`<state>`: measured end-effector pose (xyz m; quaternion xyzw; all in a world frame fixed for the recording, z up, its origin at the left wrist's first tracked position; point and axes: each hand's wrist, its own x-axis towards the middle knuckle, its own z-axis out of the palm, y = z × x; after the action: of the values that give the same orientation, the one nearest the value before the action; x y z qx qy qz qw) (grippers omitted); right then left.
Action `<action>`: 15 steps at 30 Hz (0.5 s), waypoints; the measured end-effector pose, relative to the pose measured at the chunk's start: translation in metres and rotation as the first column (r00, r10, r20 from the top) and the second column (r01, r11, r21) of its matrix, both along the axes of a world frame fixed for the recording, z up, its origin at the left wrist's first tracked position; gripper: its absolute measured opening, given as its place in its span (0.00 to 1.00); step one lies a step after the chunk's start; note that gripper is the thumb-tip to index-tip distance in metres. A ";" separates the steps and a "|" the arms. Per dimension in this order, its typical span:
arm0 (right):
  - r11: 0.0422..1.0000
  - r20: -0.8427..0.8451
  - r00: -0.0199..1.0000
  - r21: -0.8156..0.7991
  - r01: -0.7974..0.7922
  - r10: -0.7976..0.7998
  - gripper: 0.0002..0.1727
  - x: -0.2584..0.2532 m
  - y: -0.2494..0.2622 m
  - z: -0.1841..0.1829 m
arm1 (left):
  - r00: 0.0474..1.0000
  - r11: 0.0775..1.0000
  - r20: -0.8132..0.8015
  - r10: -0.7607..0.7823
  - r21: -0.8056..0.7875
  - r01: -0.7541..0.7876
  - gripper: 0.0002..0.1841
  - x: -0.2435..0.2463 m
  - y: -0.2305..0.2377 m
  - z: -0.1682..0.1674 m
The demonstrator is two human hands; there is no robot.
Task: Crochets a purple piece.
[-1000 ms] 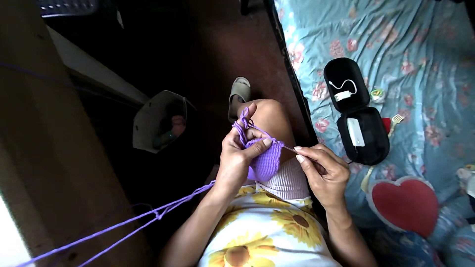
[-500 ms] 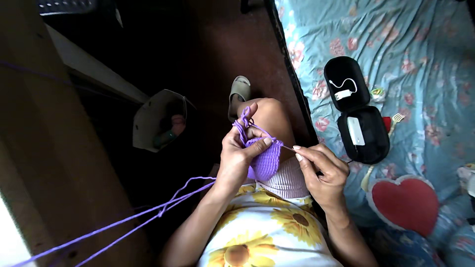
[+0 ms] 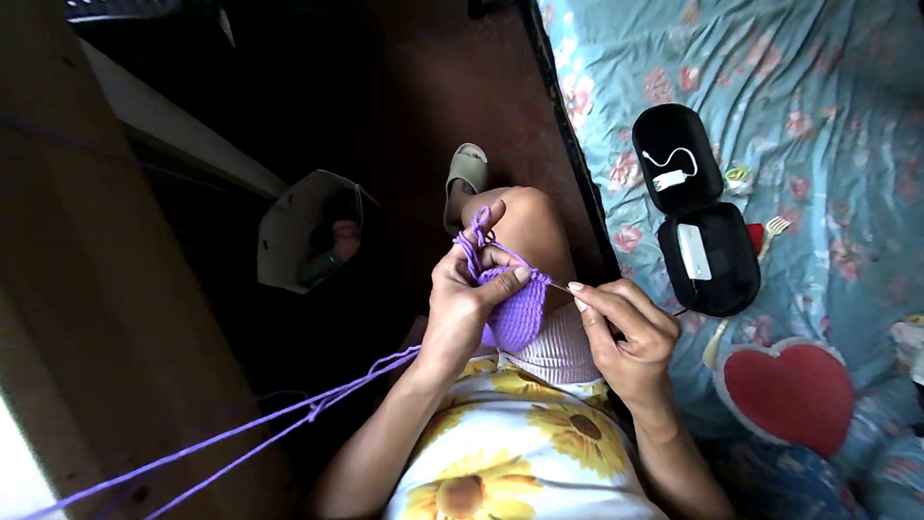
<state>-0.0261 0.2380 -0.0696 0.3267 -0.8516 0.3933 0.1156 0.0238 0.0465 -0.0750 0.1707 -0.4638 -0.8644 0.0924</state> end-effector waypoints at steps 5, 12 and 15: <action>0.965 0.381 0.915 -0.259 -0.032 0.132 0.08 0.001 0.000 -0.003 | 1.000 0.997 0.008 -0.005 0.072 0.004 0.36 -0.001 0.001 0.002; 0.939 0.469 0.868 -0.344 0.012 0.161 0.09 0.007 -0.005 -0.004 | 1.000 0.996 0.018 0.007 0.086 -0.008 0.36 0.000 0.003 0.001; 0.946 0.435 0.891 -0.323 0.019 0.131 0.09 0.008 -0.006 -0.003 | 1.000 0.995 0.010 0.023 0.097 -0.024 0.36 0.000 0.004 0.001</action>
<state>-0.0177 0.2323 -0.0730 0.2283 -0.7703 0.5936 -0.0453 0.0238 0.0505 -0.0742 0.1840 -0.4198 -0.8840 0.0922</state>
